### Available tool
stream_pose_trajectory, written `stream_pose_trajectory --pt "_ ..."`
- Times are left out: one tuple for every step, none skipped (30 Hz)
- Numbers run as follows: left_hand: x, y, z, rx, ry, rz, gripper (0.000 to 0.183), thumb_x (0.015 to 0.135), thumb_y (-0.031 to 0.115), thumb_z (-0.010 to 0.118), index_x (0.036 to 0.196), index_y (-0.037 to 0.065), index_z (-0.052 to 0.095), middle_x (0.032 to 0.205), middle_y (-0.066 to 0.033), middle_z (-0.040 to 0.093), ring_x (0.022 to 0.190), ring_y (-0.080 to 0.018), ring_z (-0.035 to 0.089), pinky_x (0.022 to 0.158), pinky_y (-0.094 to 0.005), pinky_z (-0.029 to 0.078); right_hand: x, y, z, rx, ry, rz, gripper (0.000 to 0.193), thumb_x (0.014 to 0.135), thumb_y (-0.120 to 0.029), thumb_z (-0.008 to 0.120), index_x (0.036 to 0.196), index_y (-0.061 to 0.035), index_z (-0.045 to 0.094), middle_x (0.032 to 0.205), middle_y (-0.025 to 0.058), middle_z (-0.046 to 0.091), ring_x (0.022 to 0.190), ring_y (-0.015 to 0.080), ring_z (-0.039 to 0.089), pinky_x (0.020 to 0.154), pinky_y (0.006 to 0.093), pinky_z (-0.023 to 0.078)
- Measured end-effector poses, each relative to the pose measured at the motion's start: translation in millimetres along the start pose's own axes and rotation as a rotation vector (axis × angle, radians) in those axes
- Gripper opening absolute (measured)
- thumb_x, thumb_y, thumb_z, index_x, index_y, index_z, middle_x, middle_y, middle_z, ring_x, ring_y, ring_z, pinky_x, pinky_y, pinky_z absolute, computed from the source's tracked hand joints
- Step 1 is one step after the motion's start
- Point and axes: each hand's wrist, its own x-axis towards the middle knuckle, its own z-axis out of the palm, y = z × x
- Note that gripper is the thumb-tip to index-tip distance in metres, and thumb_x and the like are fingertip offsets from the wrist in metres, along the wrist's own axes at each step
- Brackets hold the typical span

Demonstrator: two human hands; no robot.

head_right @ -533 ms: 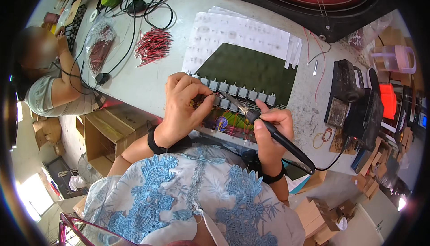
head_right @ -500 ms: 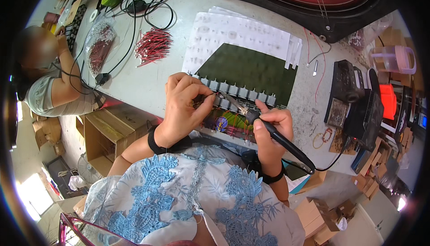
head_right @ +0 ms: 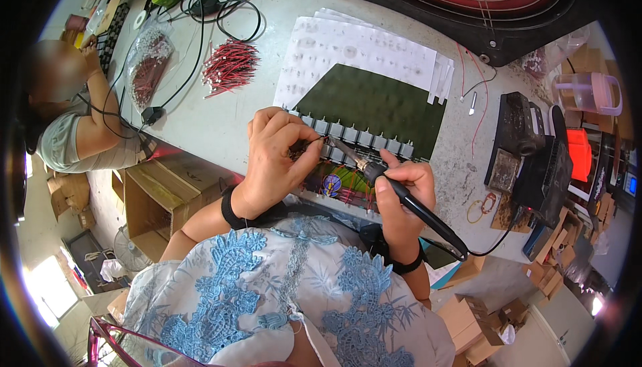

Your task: Soldering individual wire connections to a matrix of electronic switches or buttons on a circuit board.

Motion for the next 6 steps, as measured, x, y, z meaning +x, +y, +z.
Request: stream_pose_trajectory --pt "-0.1 -0.2 0.0 0.000 0.000 -0.001 0.011 0.070 0.008 0.073 0.077 0.010 0.066 0.085 -0.0008 0.060 0.095 -0.0240 0.050 0.085 -0.0369 0.034 0.0 0.1 0.4 -0.015 0.002 -0.001 0.016 0.079 0.005 0.057 0.091 -0.0029 0.049 0.079 0.0044 0.046 0.070 0.0096 0.047 0.104 0.0543 0.039" --pt "-0.1 -0.4 0.1 0.002 0.000 0.002 0.011 0.069 0.008 0.073 0.077 0.010 0.066 0.085 -0.0009 0.060 0.095 -0.0240 0.050 0.085 -0.0369 0.034 0.0 0.3 0.7 -0.031 0.005 -0.001 0.016 0.079 0.005 0.057 0.091 -0.0028 0.049 0.080 0.0047 0.047 0.071 0.0098 0.047 0.104 0.0543 0.039" --pt "-0.1 -0.5 0.0 0.004 0.000 0.006 0.011 0.069 0.009 0.073 0.077 0.010 0.066 0.085 -0.0011 0.060 0.095 -0.0241 0.050 0.085 -0.0369 0.034 -0.1 0.3 0.5 -0.031 0.004 -0.001 0.016 0.079 0.005 0.057 0.091 -0.0028 0.049 0.080 0.0047 0.047 0.071 0.0098 0.047 0.104 0.0543 0.039" --pt "-0.3 -0.8 -0.1 0.004 0.000 0.005 0.011 0.069 0.009 0.073 0.077 0.010 0.066 0.085 -0.0011 0.060 0.095 -0.0241 0.050 0.085 -0.0369 0.034 -0.2 0.5 0.0 -0.029 -0.007 -0.002 0.016 0.079 0.004 0.057 0.091 -0.0026 0.049 0.081 0.0051 0.047 0.072 0.0100 0.047 0.104 0.0544 0.039" --pt "-0.5 -1.4 0.1 0.008 0.001 0.017 0.010 0.071 0.011 0.073 0.078 0.010 0.065 0.085 -0.0011 0.059 0.096 -0.0246 0.050 0.085 -0.0379 0.034 -0.4 0.7 -0.9 -0.027 -0.018 -0.003 0.016 0.080 0.004 0.058 0.092 -0.0024 0.049 0.082 0.0055 0.047 0.073 0.0102 0.048 0.104 0.0545 0.039" --pt "-0.6 -2.0 0.5 0.012 0.001 0.031 0.011 0.072 0.013 0.072 0.079 0.011 0.065 0.085 -0.0011 0.057 0.096 -0.0251 0.050 0.084 -0.0390 0.034 -0.4 0.7 -0.9 -0.027 -0.018 -0.003 0.016 0.080 0.004 0.058 0.092 -0.0024 0.049 0.082 0.0055 0.047 0.073 0.0102 0.048 0.104 0.0545 0.039"
